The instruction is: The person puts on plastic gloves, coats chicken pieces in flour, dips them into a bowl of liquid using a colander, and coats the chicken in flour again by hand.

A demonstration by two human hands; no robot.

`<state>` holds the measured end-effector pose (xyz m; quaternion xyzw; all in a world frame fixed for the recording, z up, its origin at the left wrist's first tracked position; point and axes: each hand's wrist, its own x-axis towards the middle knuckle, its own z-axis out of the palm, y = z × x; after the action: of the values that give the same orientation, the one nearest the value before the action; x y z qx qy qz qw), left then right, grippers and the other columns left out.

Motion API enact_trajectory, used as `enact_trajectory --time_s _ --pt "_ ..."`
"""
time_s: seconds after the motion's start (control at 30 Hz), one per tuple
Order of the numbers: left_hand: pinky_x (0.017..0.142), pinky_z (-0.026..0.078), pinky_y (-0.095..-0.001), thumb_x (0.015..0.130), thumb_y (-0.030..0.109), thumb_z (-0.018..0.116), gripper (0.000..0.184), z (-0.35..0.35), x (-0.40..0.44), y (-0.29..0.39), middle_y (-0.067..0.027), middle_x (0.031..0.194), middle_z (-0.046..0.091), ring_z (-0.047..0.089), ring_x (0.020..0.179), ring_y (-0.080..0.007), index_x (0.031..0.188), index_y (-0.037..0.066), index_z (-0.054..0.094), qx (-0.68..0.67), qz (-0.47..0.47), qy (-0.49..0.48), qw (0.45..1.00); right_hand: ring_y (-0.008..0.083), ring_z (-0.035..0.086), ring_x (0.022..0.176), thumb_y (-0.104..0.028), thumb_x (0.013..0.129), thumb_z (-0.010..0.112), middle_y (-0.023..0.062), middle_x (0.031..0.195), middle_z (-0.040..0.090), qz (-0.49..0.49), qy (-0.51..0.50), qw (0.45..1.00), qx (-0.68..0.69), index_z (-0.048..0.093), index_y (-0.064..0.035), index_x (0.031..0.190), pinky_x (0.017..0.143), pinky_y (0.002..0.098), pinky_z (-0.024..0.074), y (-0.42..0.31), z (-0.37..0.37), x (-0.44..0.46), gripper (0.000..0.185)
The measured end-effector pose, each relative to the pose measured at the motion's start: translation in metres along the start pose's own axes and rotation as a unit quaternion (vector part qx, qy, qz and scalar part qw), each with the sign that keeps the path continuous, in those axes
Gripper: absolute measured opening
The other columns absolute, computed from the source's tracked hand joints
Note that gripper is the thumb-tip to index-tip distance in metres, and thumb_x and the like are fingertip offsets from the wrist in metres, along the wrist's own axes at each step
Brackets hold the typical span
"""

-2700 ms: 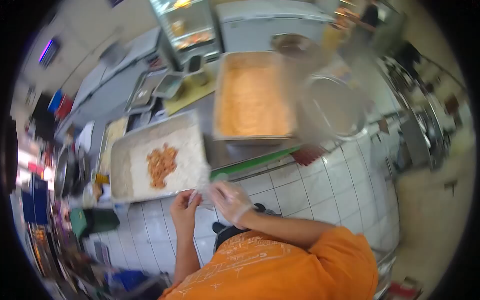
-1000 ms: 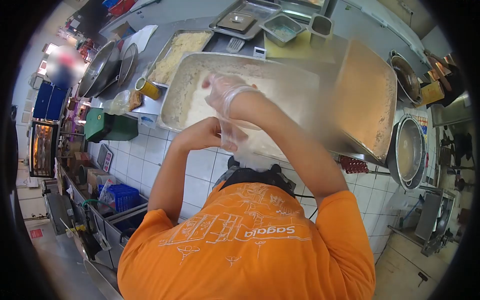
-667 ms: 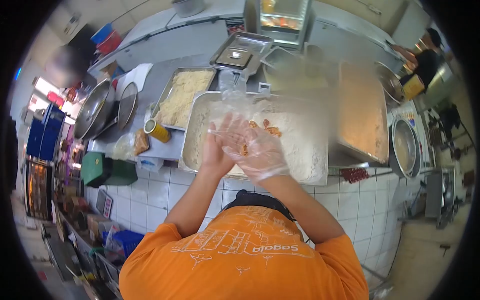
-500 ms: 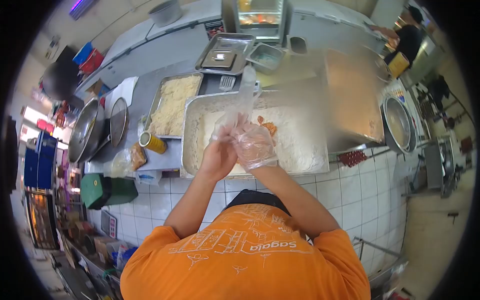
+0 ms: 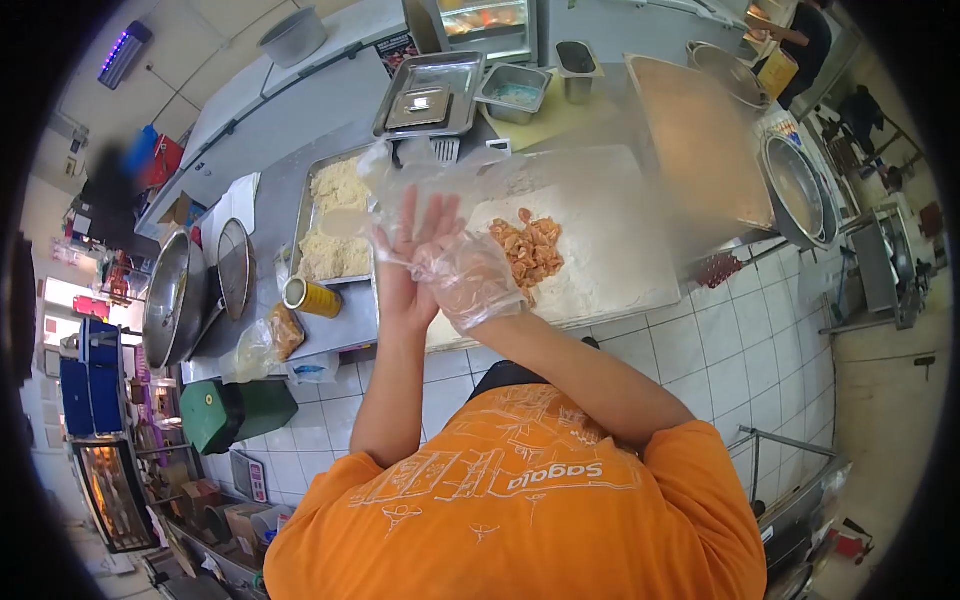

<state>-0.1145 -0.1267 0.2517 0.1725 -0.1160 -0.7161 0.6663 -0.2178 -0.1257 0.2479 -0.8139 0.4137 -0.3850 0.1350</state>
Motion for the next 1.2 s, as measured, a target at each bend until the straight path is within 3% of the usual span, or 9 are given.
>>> enact_trajectory --time_s 0.17,0.27,0.37,0.47,0.6,0.67,0.87,1.07,1.2 --pt "0.113 0.027 -0.0476 0.095 0.058 0.039 0.067 -0.022 -0.009 0.034 -0.0129 0.150 0.030 0.038 0.133 -0.0299 0.147 0.016 0.031 0.100 -0.083 -0.145 0.981 0.0350 0.058 0.075 -0.026 0.088 0.058 0.0125 0.079 0.061 -0.080 -0.082 0.993 0.016 0.061 -0.0124 0.084 0.069 0.0447 0.0452 -0.017 0.004 -0.010 0.015" --pt "0.105 0.037 -0.0424 0.095 0.054 0.043 0.061 -0.030 0.000 0.027 -0.0119 0.144 0.040 0.046 0.124 -0.0271 0.144 0.017 0.038 0.237 -0.035 -0.039 0.970 0.0367 0.058 0.075 -0.027 0.090 0.056 0.0144 0.080 0.061 -0.033 -0.073 0.985 0.151 0.061 -0.0096 0.084 0.068 0.0445 0.0452 -0.018 0.007 -0.012 0.019" --pt "0.093 0.046 -0.0370 0.096 0.053 0.045 0.060 -0.037 0.000 0.013 -0.0118 0.128 0.052 0.052 0.109 -0.0225 0.141 0.014 0.043 0.102 -0.036 0.136 0.985 0.0380 0.057 0.077 -0.026 0.091 0.055 0.0167 0.082 0.060 0.032 -0.100 0.973 0.204 0.060 -0.0068 0.084 0.068 0.0448 0.0443 -0.014 0.005 -0.015 0.022" --pt "0.081 0.049 -0.0360 0.095 0.051 0.047 0.060 -0.038 -0.010 0.013 -0.0119 0.120 0.054 0.052 0.097 -0.0192 0.142 0.014 0.041 0.166 -0.083 0.039 0.982 0.0390 0.059 0.081 -0.027 0.093 0.052 0.0184 0.084 0.063 0.088 -0.125 0.969 0.193 0.061 -0.0073 0.087 0.071 0.0465 0.0454 -0.017 0.001 -0.024 0.023" --pt "0.094 0.046 -0.0402 0.095 0.053 0.046 0.063 -0.076 -0.007 0.004 -0.0080 0.134 0.045 0.048 0.116 -0.0240 0.144 0.015 0.037 0.053 -0.080 -0.018 0.995 0.0398 0.060 0.083 -0.031 0.095 0.047 0.0193 0.087 0.064 0.108 -0.136 0.967 0.186 0.062 -0.0084 0.092 0.073 0.0478 0.0460 -0.013 0.006 -0.043 0.027" --pt "0.100 0.043 -0.0432 0.095 0.054 0.044 0.064 -0.052 -0.014 -0.010 -0.0073 0.141 0.040 0.043 0.127 -0.0276 0.145 0.015 0.035 0.073 -0.017 0.100 0.992 0.0398 0.060 0.084 -0.032 0.096 0.046 0.0197 0.087 0.064 0.144 -0.171 0.957 0.187 0.062 -0.0085 0.094 0.073 0.0479 0.0460 -0.013 0.004 -0.042 0.028" --pt "0.104 0.039 -0.0560 0.097 0.049 0.043 0.059 -0.046 -0.015 -0.004 -0.0141 0.150 0.031 0.033 0.135 -0.0431 0.145 0.016 0.034 -0.003 -0.199 -0.037 0.979 0.0371 0.059 0.081 -0.033 0.095 0.047 0.0185 0.085 0.062 0.184 -0.166 0.948 0.199 0.061 -0.0088 0.093 0.071 0.0446 0.0442 -0.022 0.002 -0.041 0.028" --pt "0.097 0.045 -0.0558 0.090 0.067 0.040 0.076 -0.045 -0.008 -0.008 -0.0171 0.153 0.024 0.041 0.130 -0.0408 0.144 0.013 0.034 0.213 -0.113 0.146 0.959 0.0352 0.059 0.080 -0.028 0.093 0.052 0.0172 0.085 0.061 0.135 -0.106 0.961 0.214 0.061 -0.0095 0.088 0.070 0.0440 0.0440 -0.016 0.010 -0.044 0.021" --pt "0.102 0.037 -0.0613 0.085 0.074 0.038 0.088 -0.036 -0.011 0.005 -0.0233 0.153 0.020 0.031 0.133 -0.0497 0.150 0.019 0.020 0.078 -0.184 -0.101 0.975 0.0367 0.061 0.077 -0.030 0.092 0.050 0.0201 0.090 0.064 -0.006 -0.127 0.985 0.120 0.061 -0.0080 0.102 0.069 0.0490 0.0446 -0.013 -0.001 -0.034 0.027"
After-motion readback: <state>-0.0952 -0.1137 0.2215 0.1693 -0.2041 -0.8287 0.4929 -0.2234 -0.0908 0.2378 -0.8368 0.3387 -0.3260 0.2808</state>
